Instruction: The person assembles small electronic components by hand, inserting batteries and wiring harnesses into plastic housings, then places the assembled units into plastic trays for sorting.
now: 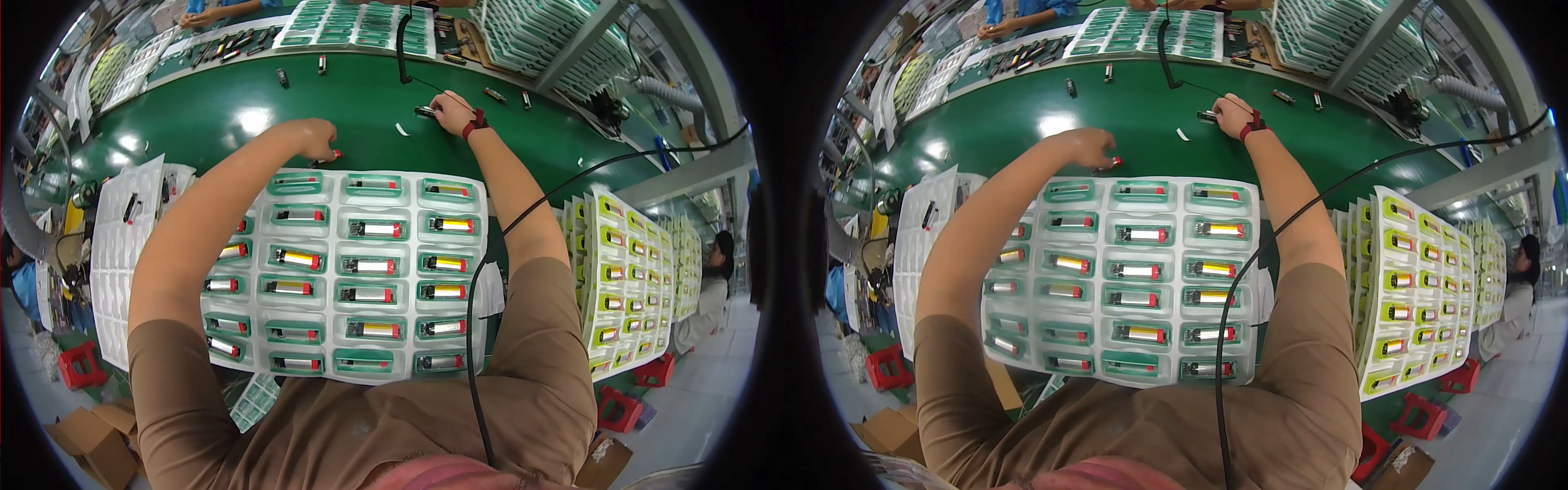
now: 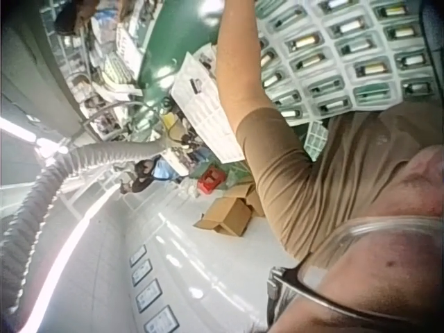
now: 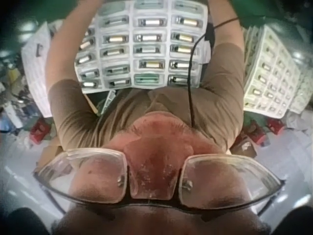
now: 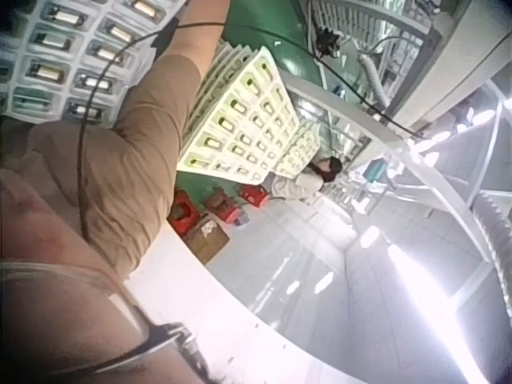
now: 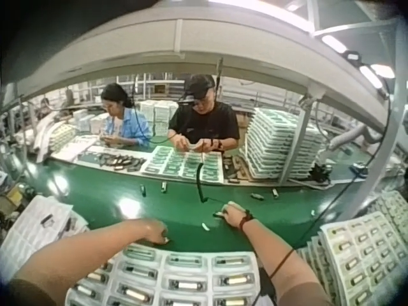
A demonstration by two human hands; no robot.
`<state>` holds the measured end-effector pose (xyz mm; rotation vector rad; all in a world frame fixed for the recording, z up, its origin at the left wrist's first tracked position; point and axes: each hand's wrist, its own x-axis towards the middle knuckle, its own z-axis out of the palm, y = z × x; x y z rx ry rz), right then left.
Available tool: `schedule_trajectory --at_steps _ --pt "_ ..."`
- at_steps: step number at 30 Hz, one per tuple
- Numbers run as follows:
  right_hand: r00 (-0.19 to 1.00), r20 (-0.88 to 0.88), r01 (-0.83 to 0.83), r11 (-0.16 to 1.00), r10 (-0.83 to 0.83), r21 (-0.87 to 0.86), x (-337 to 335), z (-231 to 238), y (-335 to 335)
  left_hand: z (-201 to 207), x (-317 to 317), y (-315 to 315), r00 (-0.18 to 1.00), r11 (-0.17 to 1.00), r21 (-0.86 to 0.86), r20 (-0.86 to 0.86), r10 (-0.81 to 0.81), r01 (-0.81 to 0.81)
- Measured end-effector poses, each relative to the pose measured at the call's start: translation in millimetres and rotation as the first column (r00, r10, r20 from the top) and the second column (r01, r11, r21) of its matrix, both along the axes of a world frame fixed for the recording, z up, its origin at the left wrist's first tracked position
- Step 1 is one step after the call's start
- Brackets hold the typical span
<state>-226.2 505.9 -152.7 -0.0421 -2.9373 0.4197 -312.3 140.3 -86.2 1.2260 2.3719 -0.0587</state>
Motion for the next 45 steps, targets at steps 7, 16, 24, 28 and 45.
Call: schedule_trajectory --at_steps 7,16,24,28,45 --pt "0.999 -0.016 0.029 0.995 -0.03 -0.092 38 -5 11 -9 11 41 0.993 0.954 -0.283 -0.039 -0.115 0.1" --pt "0.96 0.173 0.259 0.464 -0.219 -0.847 162 118 -48 10 -1 20 0.98 0.962 0.27 0.171 -0.101 0.052" --pt "0.972 -0.071 -0.098 -0.112 -0.223 -0.989 330 131 -114 137 137 -6 0.904 0.84 0.542 0.369 -0.218 -0.019" --pt "0.975 -0.162 -0.194 -0.22 -0.154 -0.956 357 118 -139 144 181 -40 0.654 0.803 0.538 0.709 -0.265 -0.257" --pt "0.868 0.084 0.228 0.243 -0.489 -0.943 393 77 -205 63 209 -334 0.532 -0.004 0.678 0.58 0.617 -0.735"
